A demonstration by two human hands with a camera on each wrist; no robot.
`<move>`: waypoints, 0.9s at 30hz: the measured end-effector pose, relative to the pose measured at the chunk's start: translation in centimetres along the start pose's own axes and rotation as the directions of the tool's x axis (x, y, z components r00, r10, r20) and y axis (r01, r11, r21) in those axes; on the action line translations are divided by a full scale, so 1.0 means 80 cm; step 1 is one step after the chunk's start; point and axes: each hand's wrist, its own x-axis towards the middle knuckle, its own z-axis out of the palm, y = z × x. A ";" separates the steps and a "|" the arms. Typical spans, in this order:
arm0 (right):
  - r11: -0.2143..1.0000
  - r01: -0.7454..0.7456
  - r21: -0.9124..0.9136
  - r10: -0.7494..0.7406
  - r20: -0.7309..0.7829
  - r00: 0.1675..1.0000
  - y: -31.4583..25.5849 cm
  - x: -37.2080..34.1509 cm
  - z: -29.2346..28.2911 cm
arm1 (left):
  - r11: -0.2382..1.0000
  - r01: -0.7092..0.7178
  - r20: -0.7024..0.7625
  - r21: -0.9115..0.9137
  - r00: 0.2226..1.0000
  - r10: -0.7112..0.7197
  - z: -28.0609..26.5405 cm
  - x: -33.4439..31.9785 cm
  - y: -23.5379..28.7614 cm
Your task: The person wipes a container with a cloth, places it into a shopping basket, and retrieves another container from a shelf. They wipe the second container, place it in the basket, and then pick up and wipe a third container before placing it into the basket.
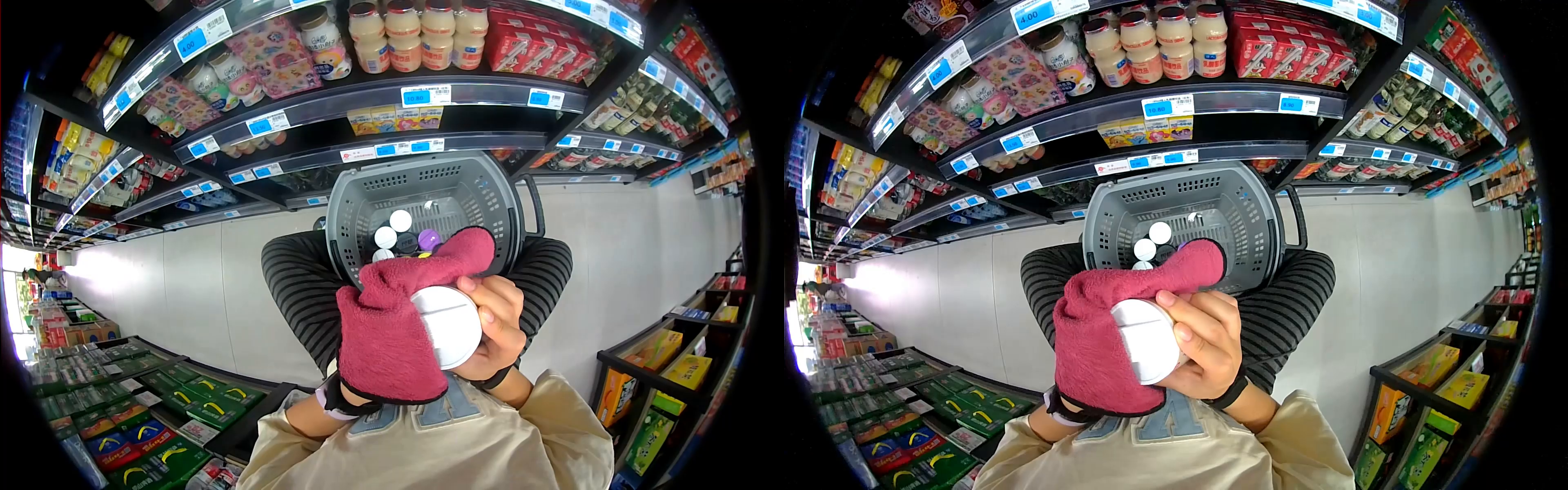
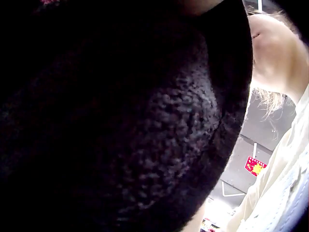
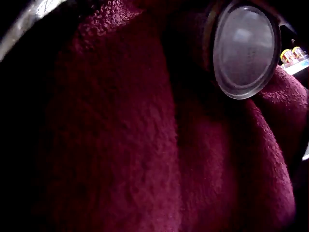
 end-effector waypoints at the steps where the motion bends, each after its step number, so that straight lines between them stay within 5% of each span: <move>1: 1.000 0.002 -0.007 -0.002 0.006 1.000 0.000 0.000 -0.001 | 0.997 -0.055 0.024 0.057 0.998 0.054 -0.002 0.007 0.010; 5: 0.982 -0.086 0.170 0.111 -0.145 0.983 -0.003 0.001 0.005 | 0.923 -0.282 0.140 0.263 0.957 0.252 -0.009 0.035 0.051; 8: 0.973 -0.150 0.178 0.162 -0.055 0.985 -0.001 0.005 -0.006 | 0.987 -0.148 0.164 0.067 0.977 0.136 0.006 0.051 0.010; 10: 0.970 -0.118 0.212 0.122 -0.007 0.992 0.006 0.002 -0.005 | 0.958 -0.222 0.227 0.183 0.957 0.179 0.017 0.059 -0.037; 12: 0.933 -0.188 0.306 0.191 0.018 0.981 0.002 0.000 0.005 | 0.932 -0.105 0.152 -0.348 0.974 0.167 0.030 0.056 -0.050; 14: 0.828 -0.410 0.384 0.397 0.115 0.911 -0.006 -0.005 0.008 | 0.941 0.004 0.212 -0.340 0.975 0.072 0.018 0.056 -0.051; 18: 0.743 -0.474 0.472 0.370 0.301 0.879 0.006 0.015 -0.003 | 0.947 -0.068 0.127 -0.316 0.986 0.113 0.006 0.063 -0.078; 20: 0.656 -0.528 0.539 0.387 0.361 0.849 0.014 0.023 -0.004 | 0.987 -0.162 0.135 0.010 0.978 0.159 0.003 0.065 -0.098; 21: 0.561 -0.585 0.586 0.393 0.433 0.811 0.016 0.030 -0.003 | 0.987 -0.160 0.129 0.004 0.979 0.158 0.005 0.063 -0.102; 22: 0.458 -0.637 0.620 0.389 0.504 0.771 0.019 0.035 -0.004 | 0.983 -0.172 0.097 -0.070 0.979 0.179 0.006 0.061 -0.105; 24: 0.487 -0.676 0.554 0.383 0.559 0.735 0.026 0.043 -0.005 | 0.955 -0.207 0.025 -0.214 0.976 0.217 0.007 0.059 -0.108; 25: 0.538 -0.682 0.495 0.389 0.573 0.722 0.029 0.047 -0.003 | 0.865 0.012 0.103 -0.501 0.994 0.046 -0.002 0.054 -0.074; 27: 0.556 -0.721 0.413 0.440 0.590 0.677 0.035 0.048 0.001 | 0.906 -0.005 0.114 -0.424 0.992 0.059 -0.009 0.053 -0.086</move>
